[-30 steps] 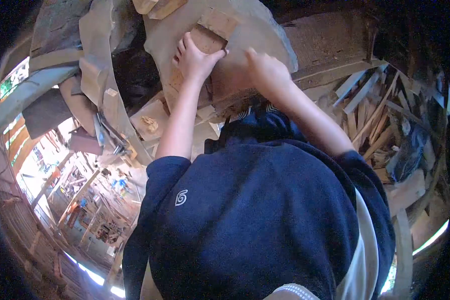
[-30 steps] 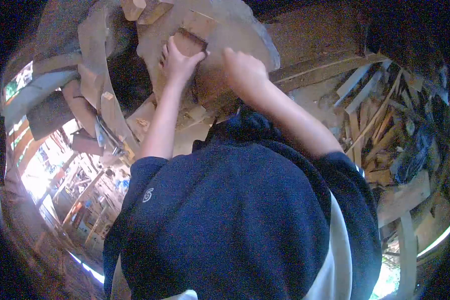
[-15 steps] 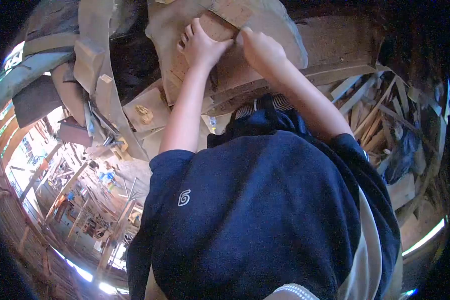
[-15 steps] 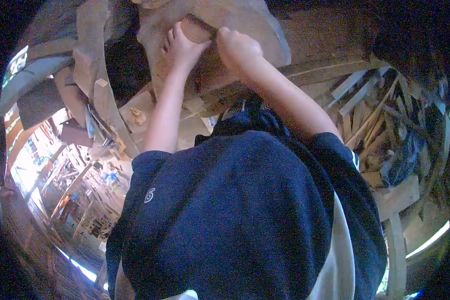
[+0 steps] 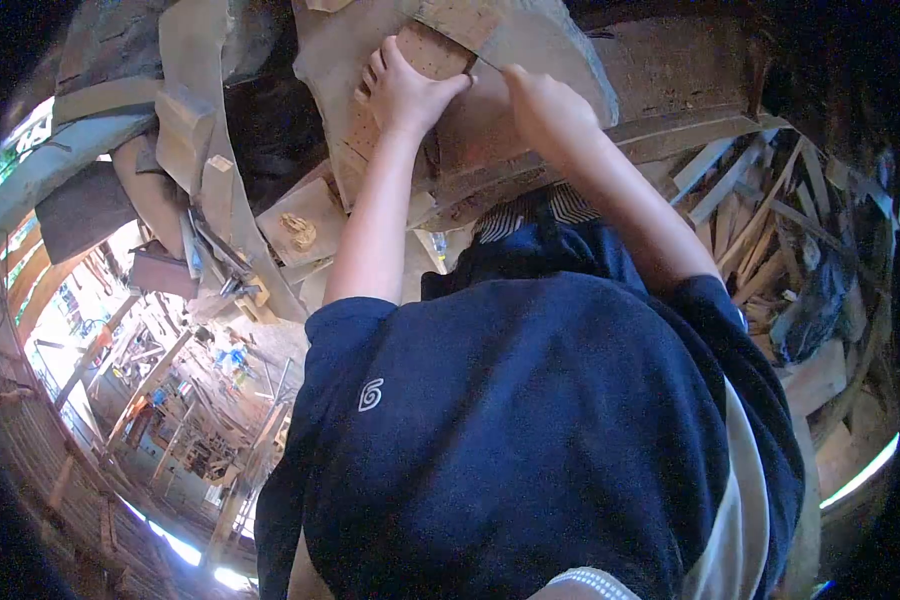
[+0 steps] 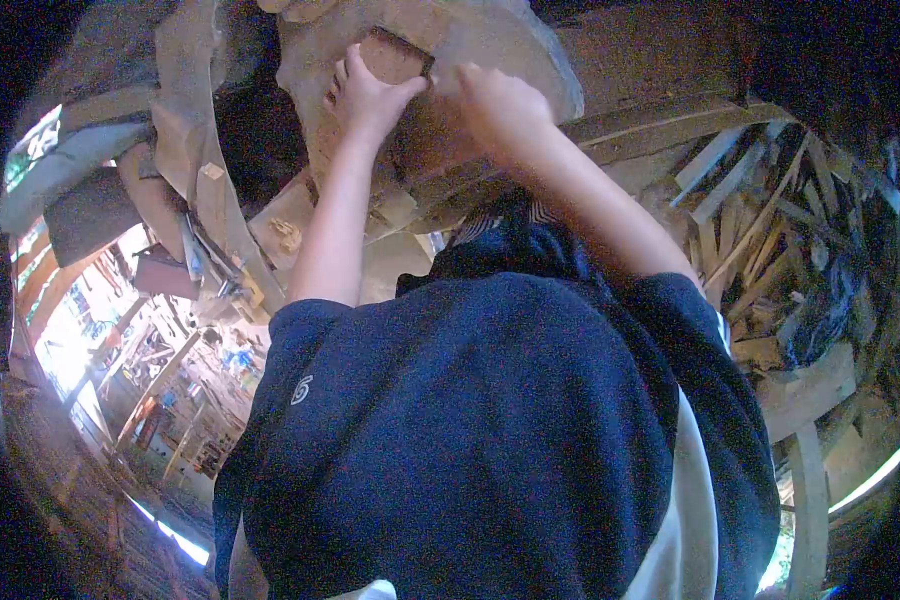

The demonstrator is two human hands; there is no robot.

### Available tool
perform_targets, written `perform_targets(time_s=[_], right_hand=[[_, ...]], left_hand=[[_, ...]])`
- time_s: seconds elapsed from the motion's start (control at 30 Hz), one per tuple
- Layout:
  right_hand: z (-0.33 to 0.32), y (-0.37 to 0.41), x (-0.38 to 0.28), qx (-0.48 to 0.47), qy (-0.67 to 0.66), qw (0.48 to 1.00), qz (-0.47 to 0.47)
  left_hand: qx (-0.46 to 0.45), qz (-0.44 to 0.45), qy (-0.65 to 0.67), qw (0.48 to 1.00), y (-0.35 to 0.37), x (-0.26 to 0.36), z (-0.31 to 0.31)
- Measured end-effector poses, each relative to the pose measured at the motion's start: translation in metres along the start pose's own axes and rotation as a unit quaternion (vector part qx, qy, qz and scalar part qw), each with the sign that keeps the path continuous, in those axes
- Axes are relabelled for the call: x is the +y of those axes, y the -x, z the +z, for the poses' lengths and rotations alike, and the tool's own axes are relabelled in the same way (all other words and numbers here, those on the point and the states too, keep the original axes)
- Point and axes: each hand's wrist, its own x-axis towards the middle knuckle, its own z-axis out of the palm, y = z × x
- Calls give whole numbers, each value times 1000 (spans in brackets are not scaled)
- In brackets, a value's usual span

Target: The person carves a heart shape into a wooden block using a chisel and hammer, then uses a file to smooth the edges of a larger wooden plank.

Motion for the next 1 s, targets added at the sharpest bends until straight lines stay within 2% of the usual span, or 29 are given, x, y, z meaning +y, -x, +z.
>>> perform_targets(time_s=[0.07, 0.13, 0.2, 0.3, 0.37, 0.4, 0.47, 0.5, 0.57, 0.7, 0.83, 0.87, 0.9, 0.93, 1.0], right_hand=[[-8, 21, 9, 5, -26, 1000, 9], [-16, 29, 11, -60, 30, 997, 44], [-9, 15, 11, -39, 11, 999, 20], [11, -19, 5, -9, 9, 1000, -13], [13, -24, 1, -23, 8, 1000, 0], [7, -16, 1, -25, 22, 999, -11], [-8, 9, 3, -52, 8, 998, 38], [-12, 18, 2, -53, 25, 998, 23], [-13, 25, 3, -45, 56, 996, 49], [-1, -23, -2, -29, 68, 996, -40], [-1, -16, -4, -27, 86, 991, -99], [-6, -1, 0, -38, 53, 996, -54], [-10, 10, 3, -48, 20, 999, -9], [-13, 18, 4, -53, 35, 998, -22], [-14, 27, 6, -30, 73, 997, -1]], left_hand=[[7, -8, 45, 999, 3, 2, -1], [19, -10, 34, 999, 1, 2, 0], [26, -12, 25, 999, 2, -3, 4], [28, -2, 84, 996, -2, -6, 8], [29, -11, 12, 999, 1, -2, 2], [39, -21, 23, 999, 3, 0, -2], [18, -22, 26, 999, 7, 4, -10], [32, -35, 38, 998, 7, 5, -13], [11, -41, -4, 999, 7, 5, -15], [27, -63, 32, 997, 9, 1, -14], [26, -58, 39, 997, 13, -2, -16], [21, -51, 35, 998, 13, -3, -15], [60, -48, 15, 997, 14, -2, -12], [70, -63, 25, 995, 13, -3, -15], [11, -49, 54, 997, 15, -5, -16]])
